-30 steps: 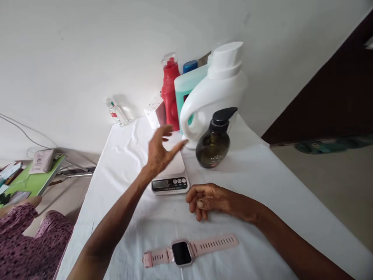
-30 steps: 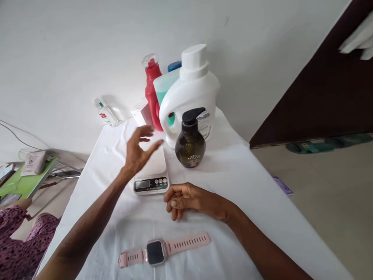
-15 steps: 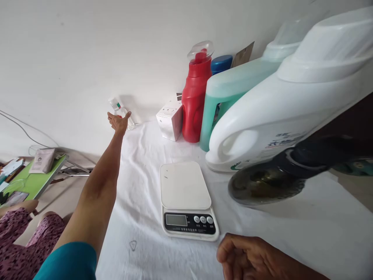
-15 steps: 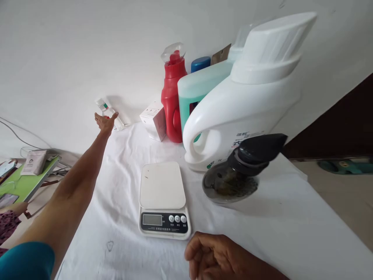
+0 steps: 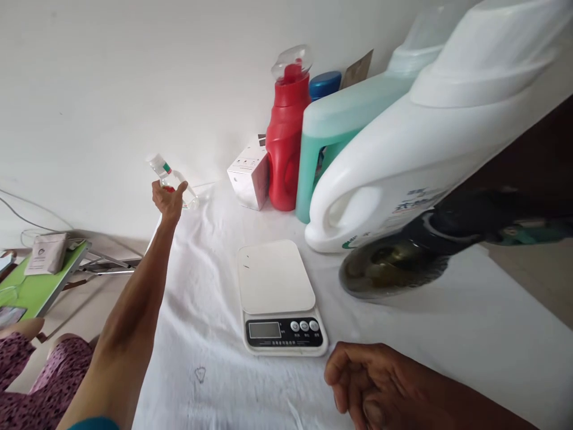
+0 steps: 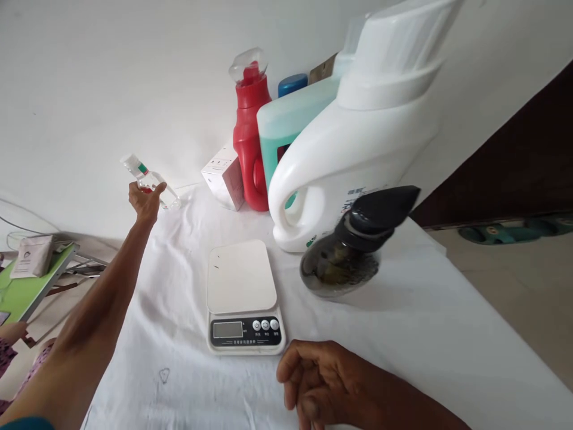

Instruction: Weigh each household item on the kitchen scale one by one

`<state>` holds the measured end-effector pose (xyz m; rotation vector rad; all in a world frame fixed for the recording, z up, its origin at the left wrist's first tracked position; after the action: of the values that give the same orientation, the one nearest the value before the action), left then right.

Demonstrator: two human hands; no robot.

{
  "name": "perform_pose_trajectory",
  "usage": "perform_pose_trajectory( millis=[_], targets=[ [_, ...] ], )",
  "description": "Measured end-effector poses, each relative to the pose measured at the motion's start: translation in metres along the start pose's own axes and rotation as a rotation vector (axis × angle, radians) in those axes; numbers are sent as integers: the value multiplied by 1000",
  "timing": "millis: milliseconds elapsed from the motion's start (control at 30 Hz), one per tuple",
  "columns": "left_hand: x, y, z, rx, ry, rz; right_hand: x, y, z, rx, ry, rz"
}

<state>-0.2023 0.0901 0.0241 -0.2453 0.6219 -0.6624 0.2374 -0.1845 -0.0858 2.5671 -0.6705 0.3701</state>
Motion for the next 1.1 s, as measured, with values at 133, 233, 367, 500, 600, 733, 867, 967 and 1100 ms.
perform_pose_trajectory(
  millis=[133,233,367,500,600,733,867,967,1100],
  targets=[
    [55,-46,30,100,130,-79,-1,3,-10,-39,-54,2],
    [102,-73,66,239,172,-217,-1,5,-15,-22,-93,-7],
    [162,-93,112,364,208,-415,1,9,-22,41,-135,0],
    [203,-96,131,380,228,-524,4,14,-26,88,-173,16],
    [220,-92,128,366,196,-555,7,17,-27,99,-197,30],
    [230,-87,120,353,170,-549,7,17,-25,86,-208,27],
    [237,-84,119,328,194,-520,6,16,-24,72,-215,9],
    [243,-82,121,319,212,-514,7,17,-26,68,-215,5],
    [247,-82,116,356,210,-527,9,19,-30,71,-203,21]
  ],
)
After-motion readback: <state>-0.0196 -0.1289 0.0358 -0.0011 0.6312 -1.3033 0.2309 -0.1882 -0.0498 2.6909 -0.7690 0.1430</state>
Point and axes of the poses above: each hand's wrist, its own x-axis away from the middle knuckle, its own y-axis out of the palm, z = x × y, the point moved 3 cm from there along -x, towards the middle knuckle, and after that the axes turned 6 degrees about x, right-handed, at the moved point
